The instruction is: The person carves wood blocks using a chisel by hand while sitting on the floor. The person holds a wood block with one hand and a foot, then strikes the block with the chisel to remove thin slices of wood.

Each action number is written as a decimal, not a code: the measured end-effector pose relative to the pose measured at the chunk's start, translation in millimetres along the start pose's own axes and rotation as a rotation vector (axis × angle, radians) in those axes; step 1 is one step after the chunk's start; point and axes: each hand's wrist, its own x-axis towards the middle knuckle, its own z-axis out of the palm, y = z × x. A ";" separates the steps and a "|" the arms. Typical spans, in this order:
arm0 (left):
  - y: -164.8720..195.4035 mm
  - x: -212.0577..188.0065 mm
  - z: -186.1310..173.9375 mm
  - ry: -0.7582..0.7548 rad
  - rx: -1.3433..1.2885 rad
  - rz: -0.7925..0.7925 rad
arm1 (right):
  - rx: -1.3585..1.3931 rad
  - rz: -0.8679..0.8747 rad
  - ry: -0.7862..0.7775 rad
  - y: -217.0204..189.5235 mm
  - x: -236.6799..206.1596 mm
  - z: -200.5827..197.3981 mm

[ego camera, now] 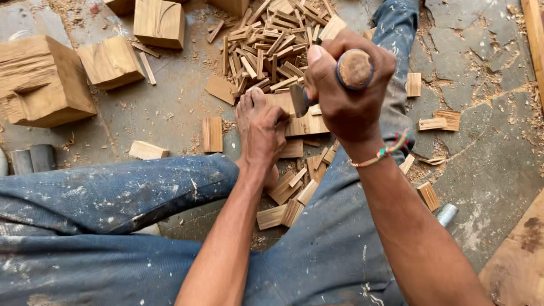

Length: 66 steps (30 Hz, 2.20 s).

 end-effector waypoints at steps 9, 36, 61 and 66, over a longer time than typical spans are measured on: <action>1.3 -0.4 -5.1 0.017 -0.058 0.039 | -0.360 -0.226 0.043 29.9 -25.0 10.1; -10.4 -3.9 -0.6 -0.089 0.055 -0.028 | 0.134 0.017 -0.094 2.9 1.4 3.7; 14.3 0.4 -9.8 0.348 0.153 0.177 | -0.109 -0.032 0.000 -8.2 -3.6 27.8; 20.8 0.1 -20.7 0.019 -0.147 -0.129 | -0.262 -0.010 0.038 7.5 -18.6 26.4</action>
